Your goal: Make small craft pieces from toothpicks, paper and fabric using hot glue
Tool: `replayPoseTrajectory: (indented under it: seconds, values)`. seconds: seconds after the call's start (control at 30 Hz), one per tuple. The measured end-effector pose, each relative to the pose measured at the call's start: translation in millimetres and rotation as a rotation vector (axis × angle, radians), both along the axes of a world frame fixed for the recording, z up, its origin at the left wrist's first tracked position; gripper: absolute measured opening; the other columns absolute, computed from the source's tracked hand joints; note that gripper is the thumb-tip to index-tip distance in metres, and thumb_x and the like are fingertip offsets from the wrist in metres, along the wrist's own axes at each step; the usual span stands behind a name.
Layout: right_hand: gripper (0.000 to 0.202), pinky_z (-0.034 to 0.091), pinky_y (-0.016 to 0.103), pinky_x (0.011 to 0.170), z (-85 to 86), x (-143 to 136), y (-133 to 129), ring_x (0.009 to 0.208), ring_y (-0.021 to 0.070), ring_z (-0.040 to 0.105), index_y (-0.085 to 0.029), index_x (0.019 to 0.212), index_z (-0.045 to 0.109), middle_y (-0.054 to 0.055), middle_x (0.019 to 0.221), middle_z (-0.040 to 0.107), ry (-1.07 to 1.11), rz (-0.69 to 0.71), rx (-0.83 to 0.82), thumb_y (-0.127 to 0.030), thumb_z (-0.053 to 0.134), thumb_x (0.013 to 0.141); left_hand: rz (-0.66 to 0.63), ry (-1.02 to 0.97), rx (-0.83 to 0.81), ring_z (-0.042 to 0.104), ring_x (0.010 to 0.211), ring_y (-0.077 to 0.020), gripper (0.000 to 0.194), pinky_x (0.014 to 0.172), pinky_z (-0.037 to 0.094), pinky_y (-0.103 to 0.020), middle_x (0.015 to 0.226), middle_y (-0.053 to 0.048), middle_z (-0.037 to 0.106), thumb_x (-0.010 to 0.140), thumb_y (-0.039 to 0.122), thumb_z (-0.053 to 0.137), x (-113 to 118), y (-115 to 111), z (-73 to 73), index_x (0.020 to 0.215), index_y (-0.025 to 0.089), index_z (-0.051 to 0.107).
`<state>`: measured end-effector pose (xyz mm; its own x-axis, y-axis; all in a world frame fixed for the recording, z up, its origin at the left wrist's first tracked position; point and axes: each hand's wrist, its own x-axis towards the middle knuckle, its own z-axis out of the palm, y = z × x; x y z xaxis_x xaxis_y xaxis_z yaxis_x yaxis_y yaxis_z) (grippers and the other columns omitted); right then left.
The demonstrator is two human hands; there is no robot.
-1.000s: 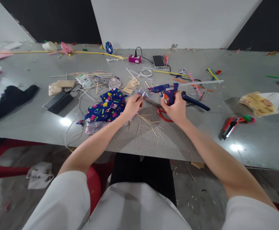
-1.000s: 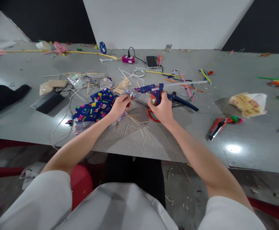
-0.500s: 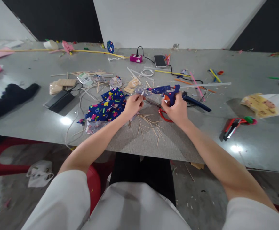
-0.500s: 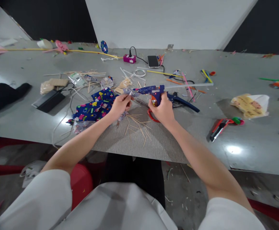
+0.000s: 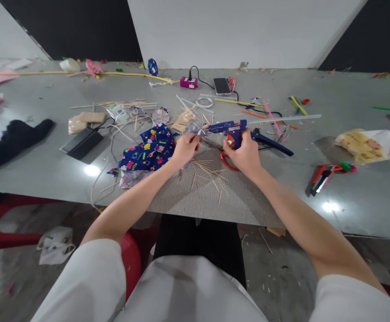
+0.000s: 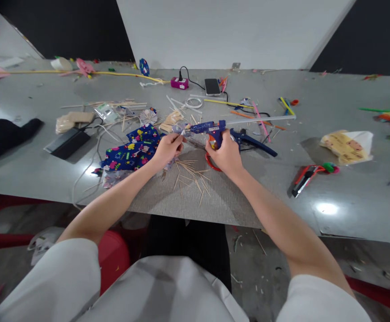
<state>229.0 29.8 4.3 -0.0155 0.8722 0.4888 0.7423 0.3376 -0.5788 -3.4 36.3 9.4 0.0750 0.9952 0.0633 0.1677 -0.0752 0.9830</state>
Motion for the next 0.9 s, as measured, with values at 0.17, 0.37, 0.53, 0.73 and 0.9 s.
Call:
replayPoseTrajectory:
  seconds: [0.17,0.37,0.53,0.73,0.9]
  values:
    - [0.041,0.057,0.047,0.076,3.4,-0.3,-1.5,0.075,0.0298,0.072,-0.027,0.114,0.053,0.004,0.081,0.072,0.018,-0.006,-0.035,-0.056,0.068,0.089,0.003,0.007,-0.002,0.042,0.042,-0.0064,0.027,0.044,0.027,-0.022,0.055,0.003,0.053,0.106,0.019,0.05,1.6,-2.6,4.0,0.083,0.017,0.063]
    - [0.039,0.056,0.046,0.076,4.3,-1.0,-2.0,0.077,0.03,0.071,-0.028,0.113,0.053,0.004,0.084,0.072,0.029,-0.014,-0.046,-0.052,0.07,0.088,0.001,0.038,0.041,0.044,0.045,-0.0067,0.025,0.046,0.03,-0.021,0.056,0.003,0.054,0.106,0.019,0.05,1.3,-1.6,1.7,0.085,0.017,0.064]
    - [0.037,0.056,0.045,0.075,3.4,-0.3,-1.6,0.075,0.0283,0.071,-0.028,0.112,0.053,0.003,0.081,0.071,0.027,-0.017,-0.028,-0.051,0.07,0.088,0.004,0.079,0.068,0.045,0.045,-0.0071,0.025,0.047,0.031,-0.022,0.057,0.003,0.055,0.105,0.02,0.05,0.1,-0.8,-0.6,0.085,0.017,0.065]
    - [0.036,0.055,0.042,0.071,1.4,0.8,0.2,0.07,0.0255,0.068,-0.027,0.11,0.053,0.001,0.078,0.068,0.036,-0.007,-0.001,-0.049,0.07,0.088,0.005,0.135,0.124,0.048,0.048,-0.0078,0.025,0.052,0.036,-0.022,0.057,0.003,0.058,0.105,0.023,0.051,-1.0,-0.7,-0.8,0.084,0.018,0.065]
    - [0.036,0.054,0.04,0.068,0.0,0.9,1.5,0.068,0.0248,0.067,-0.027,0.11,0.053,0.001,0.077,0.069,0.047,-0.009,0.022,-0.049,0.07,0.088,0.01,0.153,0.135,0.048,0.048,-0.0082,0.026,0.053,0.037,-0.023,0.057,0.003,0.058,0.105,0.024,0.051,-1.0,-0.6,-1.6,0.084,0.019,0.065]
